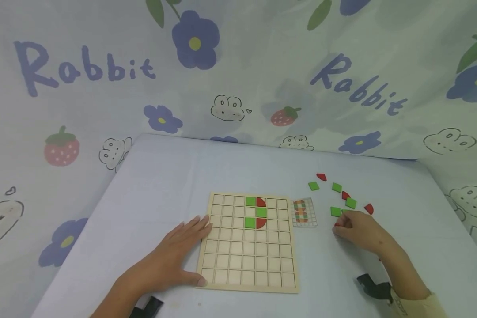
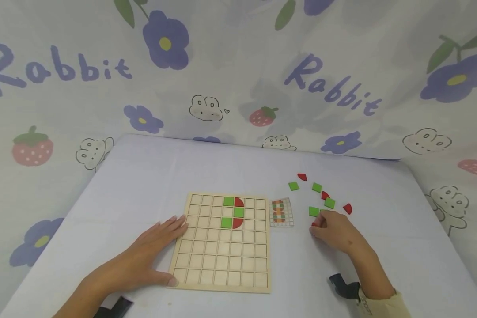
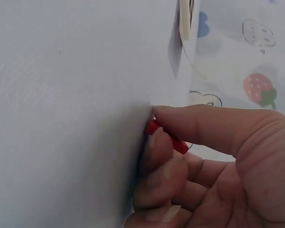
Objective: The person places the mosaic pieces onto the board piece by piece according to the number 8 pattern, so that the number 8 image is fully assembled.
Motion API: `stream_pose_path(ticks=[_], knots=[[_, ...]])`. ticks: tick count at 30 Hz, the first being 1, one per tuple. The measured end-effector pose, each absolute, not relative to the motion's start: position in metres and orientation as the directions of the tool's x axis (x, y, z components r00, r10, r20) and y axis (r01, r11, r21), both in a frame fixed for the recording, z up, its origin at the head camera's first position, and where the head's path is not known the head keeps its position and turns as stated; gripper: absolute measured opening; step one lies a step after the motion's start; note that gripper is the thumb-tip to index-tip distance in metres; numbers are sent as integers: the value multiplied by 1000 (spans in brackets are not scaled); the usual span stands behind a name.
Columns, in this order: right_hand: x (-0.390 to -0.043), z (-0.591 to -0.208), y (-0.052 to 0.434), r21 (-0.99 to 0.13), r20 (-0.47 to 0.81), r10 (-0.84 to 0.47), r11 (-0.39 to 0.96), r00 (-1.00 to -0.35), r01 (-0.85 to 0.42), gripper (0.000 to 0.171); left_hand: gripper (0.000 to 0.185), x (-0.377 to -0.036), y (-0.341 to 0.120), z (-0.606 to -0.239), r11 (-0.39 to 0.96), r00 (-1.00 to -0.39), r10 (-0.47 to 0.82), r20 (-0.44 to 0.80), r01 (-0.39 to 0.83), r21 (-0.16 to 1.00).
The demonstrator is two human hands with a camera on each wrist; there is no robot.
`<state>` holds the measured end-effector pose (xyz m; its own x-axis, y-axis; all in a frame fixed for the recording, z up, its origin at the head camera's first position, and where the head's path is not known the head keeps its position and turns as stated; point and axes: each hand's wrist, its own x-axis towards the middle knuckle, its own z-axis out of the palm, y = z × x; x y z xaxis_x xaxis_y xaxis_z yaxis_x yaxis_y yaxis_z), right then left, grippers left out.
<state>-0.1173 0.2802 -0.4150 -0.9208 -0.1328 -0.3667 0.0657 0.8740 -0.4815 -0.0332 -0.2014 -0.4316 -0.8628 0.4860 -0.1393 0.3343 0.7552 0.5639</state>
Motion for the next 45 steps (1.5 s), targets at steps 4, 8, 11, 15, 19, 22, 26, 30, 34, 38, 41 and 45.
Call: stream_pose_path(ticks=[4, 8, 11, 15, 19, 22, 26, 30, 34, 38, 41, 45], knots=[[-116, -412, 282, -497, -317, -168, 867, -933, 13, 14, 117, -32, -201, -431, 750, -863, 488, -132, 337, 570], [-114, -408, 283, -519, -277, -200, 854, -940, -29, 18, 118, -33, -202, -432, 761, -865, 481, -144, 330, 558], [-114, -407, 283, -523, -261, -201, 852, -944, -36, 19, 118, -33, -202, -432, 761, -864, 482, -142, 333, 557], [-114, -409, 280, -528, -231, -174, 849, -957, -27, 16, 117, -32, -202, -431, 744, -860, 495, -120, 349, 570], [-114, -410, 276, -536, -190, -150, 844, -970, -25, 15, 117, -32, -202, -431, 741, -860, 497, -118, 350, 573], [-114, -406, 271, -555, -151, -157, 831, -976, -48, 12, 119, -33, -202, -433, 755, -862, 487, -137, 337, 562], [-119, -397, 259, -589, -119, -186, 804, -975, -82, 10, 120, -34, -203, -435, 762, -866, 481, -139, 335, 554], [-126, -387, 242, -607, -103, -234, 785, -967, -125, 9, 120, -34, -202, -436, 753, -866, 484, -126, 338, 564], [-137, -379, 223, -605, -45, -326, 761, -944, -234, 6, 119, -34, -201, -436, 752, -866, 484, -130, 335, 568], [-150, -375, 199, -593, -3, -412, 735, -911, -330, 4, 119, -33, -202, -435, 751, -865, 484, -133, 332, 570], [-162, -376, 177, -594, -26, -449, 726, -893, -347, 4, 119, -33, -202, -435, 749, -864, 489, -125, 341, 569], [-176, -381, 151, -605, -58, -505, 704, -861, -372, 6, 119, -35, -201, -436, 749, -862, 493, -120, 350, 563]])
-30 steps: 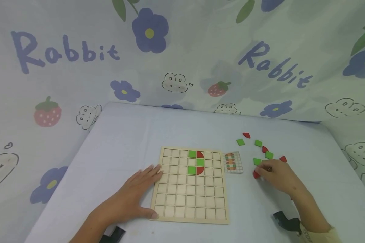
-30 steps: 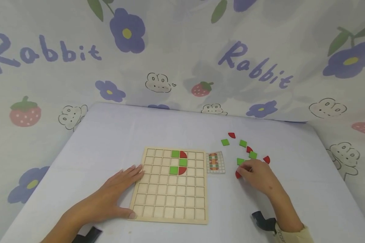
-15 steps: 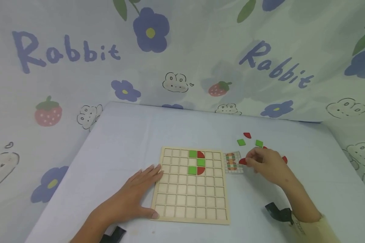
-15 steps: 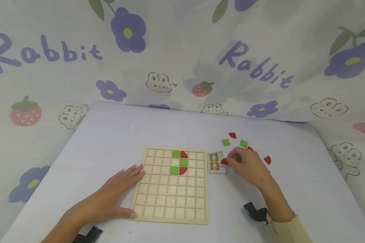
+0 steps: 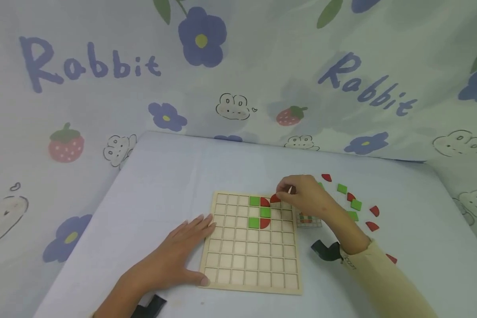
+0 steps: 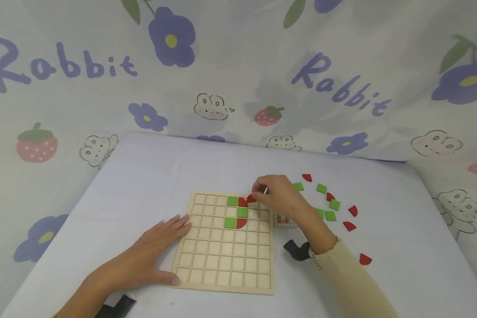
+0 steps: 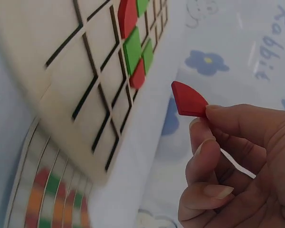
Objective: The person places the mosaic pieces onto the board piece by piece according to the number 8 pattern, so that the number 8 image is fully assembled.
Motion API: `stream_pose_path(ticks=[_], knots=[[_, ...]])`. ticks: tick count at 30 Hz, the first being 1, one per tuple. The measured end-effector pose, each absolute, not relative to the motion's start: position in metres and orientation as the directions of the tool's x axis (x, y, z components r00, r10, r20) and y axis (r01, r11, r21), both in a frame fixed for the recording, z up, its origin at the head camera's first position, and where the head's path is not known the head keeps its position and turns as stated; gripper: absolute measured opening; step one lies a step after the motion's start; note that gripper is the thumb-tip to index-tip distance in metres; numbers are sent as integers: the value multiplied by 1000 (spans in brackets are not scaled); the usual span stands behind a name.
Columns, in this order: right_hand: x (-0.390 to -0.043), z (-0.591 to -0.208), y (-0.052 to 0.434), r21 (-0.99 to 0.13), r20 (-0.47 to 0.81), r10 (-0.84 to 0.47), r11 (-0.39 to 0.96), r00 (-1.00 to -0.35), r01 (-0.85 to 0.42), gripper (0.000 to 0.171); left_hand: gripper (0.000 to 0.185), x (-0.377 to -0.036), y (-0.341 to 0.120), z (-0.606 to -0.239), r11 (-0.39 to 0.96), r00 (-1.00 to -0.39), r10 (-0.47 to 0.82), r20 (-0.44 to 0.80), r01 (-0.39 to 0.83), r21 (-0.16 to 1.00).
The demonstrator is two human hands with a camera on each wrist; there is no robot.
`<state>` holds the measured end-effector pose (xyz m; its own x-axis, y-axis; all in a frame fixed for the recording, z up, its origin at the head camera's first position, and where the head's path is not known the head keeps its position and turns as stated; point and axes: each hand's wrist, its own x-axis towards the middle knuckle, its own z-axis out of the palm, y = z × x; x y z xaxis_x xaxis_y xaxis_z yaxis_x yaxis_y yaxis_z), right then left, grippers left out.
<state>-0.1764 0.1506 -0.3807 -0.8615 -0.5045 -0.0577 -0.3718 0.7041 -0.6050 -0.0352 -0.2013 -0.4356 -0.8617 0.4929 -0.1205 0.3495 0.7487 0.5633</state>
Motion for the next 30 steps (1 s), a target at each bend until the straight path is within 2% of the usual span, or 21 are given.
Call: stream_pose_path(ticks=[10, 21, 30], knots=[[-195, -384, 97, -621, -105, -580, 672, -808, -403, 9, 117, -36, -200, -434, 752, -857, 498, -128, 354, 556], [-203, -399, 79, -589, -168, -645, 672, -745, -449, 10, 117, -36, -199, -432, 749, -857, 497, -139, 343, 567], [-199, -404, 70, -500, -196, -601, 741, -775, -448, 4, 116, -36, -200, -431, 740, -853, 508, -123, 358, 570]])
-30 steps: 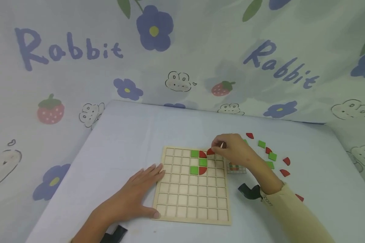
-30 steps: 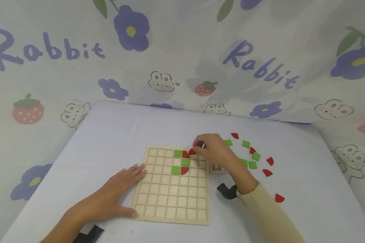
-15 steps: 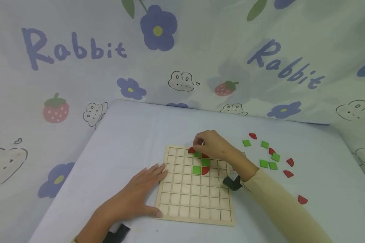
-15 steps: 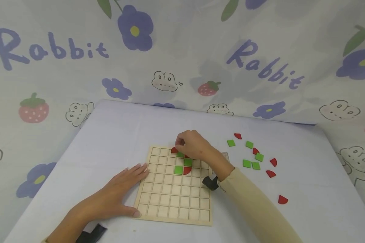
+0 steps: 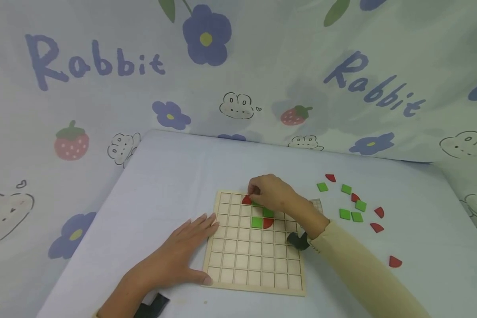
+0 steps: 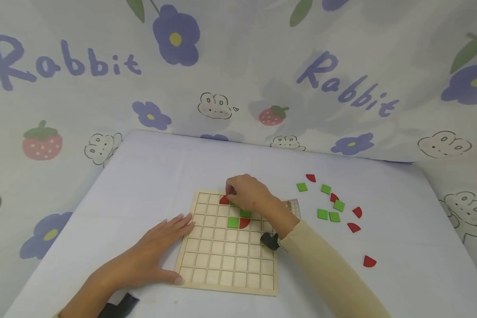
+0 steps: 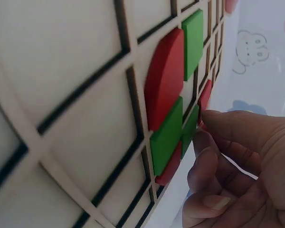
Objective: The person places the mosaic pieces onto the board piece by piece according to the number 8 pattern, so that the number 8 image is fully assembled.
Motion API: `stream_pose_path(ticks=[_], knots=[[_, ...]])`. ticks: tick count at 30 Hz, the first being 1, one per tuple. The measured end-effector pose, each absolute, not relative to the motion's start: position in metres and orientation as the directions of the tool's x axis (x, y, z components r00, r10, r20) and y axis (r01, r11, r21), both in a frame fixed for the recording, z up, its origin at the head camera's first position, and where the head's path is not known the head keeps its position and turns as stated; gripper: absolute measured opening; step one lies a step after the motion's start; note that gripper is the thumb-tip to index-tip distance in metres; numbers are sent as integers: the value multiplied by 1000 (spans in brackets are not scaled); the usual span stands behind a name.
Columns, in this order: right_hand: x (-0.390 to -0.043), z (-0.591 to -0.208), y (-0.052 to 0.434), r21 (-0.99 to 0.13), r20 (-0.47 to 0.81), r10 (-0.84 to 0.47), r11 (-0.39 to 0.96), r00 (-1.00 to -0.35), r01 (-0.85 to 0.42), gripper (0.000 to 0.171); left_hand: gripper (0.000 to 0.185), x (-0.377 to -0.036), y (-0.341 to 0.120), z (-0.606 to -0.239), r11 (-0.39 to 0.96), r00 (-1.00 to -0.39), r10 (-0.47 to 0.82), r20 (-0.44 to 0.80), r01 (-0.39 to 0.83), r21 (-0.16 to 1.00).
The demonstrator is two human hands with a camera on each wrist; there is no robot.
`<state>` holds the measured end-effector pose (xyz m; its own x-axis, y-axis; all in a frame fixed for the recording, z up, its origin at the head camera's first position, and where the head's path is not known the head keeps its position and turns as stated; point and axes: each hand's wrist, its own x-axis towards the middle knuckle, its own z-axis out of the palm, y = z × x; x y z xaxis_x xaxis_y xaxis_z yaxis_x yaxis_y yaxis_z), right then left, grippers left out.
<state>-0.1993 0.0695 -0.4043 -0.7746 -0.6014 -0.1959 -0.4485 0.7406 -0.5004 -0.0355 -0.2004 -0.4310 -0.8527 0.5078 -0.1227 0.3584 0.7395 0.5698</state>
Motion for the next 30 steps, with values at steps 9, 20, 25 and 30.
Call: stream_pose_path(ticks=[9, 20, 25, 30], knots=[[-191, -404, 62, -403, -181, -623, 753, -761, -520, 10, 117, -38, -200, -432, 739, -852, 510, -114, 367, 565], [-189, -405, 66, -425, -163, -620, 746, -767, -513, 15, 116, -39, -199, -434, 739, -850, 514, -117, 369, 564], [-188, -406, 69, -413, -133, -640, 730, -757, -545, 15, 116, -39, -199, -433, 742, -853, 508, -120, 362, 564], [-184, -408, 76, -413, -76, -671, 694, -737, -590, 18, 118, -37, -200, -432, 744, -854, 504, -128, 354, 567]])
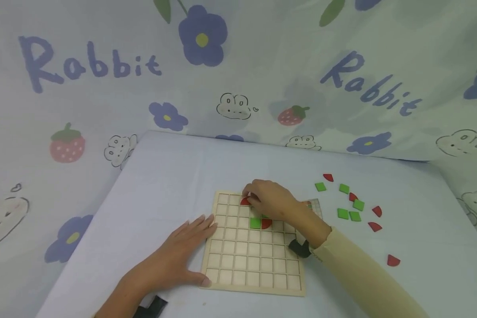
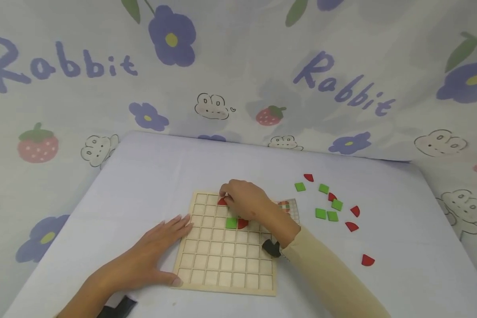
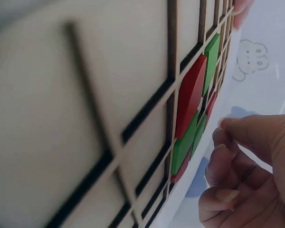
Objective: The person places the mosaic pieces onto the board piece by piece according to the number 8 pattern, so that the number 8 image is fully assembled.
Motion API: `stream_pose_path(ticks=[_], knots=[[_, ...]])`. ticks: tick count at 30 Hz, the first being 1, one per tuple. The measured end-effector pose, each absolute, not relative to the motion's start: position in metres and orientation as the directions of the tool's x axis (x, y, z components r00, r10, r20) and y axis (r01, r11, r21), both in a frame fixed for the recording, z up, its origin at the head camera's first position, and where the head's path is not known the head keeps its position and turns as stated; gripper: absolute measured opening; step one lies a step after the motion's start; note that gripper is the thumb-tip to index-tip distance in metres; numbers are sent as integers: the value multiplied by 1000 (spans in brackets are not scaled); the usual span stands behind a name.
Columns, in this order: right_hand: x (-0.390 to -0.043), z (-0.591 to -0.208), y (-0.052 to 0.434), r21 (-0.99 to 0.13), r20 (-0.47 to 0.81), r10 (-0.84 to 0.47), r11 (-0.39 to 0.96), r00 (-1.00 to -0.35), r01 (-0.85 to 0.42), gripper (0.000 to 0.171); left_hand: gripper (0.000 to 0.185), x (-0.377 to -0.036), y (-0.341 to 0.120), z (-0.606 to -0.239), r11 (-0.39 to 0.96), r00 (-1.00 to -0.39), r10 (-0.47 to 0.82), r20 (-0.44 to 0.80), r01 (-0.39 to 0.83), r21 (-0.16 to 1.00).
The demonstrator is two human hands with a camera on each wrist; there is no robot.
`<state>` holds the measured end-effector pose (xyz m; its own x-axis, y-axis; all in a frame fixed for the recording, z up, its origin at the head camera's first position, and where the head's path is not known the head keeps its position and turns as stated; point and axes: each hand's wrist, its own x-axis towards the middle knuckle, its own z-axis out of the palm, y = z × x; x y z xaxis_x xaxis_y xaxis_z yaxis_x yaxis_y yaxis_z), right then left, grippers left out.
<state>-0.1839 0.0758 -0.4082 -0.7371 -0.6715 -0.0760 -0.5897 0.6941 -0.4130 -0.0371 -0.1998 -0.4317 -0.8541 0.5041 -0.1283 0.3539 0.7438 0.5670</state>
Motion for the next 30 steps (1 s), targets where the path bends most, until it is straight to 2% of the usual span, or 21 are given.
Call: stream_pose_path(ticks=[5, 14, 24, 30], knots=[[-177, -407, 91, -431, -28, -672, 676, -740, -598, 18, 118, -36, -202, -432, 747, -857, 497, -134, 344, 569], [-164, -401, 130, -484, -5, -584, 712, -811, -510, 17, 121, -36, -203, -436, 761, -865, 480, -147, 327, 561], [-140, -404, 185, -431, 186, -475, 747, -860, -506, 12, 121, -35, -204, -435, 764, -865, 474, -166, 311, 565], [-127, -404, 218, -425, 186, -399, 791, -898, -440, 20, 122, -37, -201, -436, 768, -866, 469, -174, 302, 564]])
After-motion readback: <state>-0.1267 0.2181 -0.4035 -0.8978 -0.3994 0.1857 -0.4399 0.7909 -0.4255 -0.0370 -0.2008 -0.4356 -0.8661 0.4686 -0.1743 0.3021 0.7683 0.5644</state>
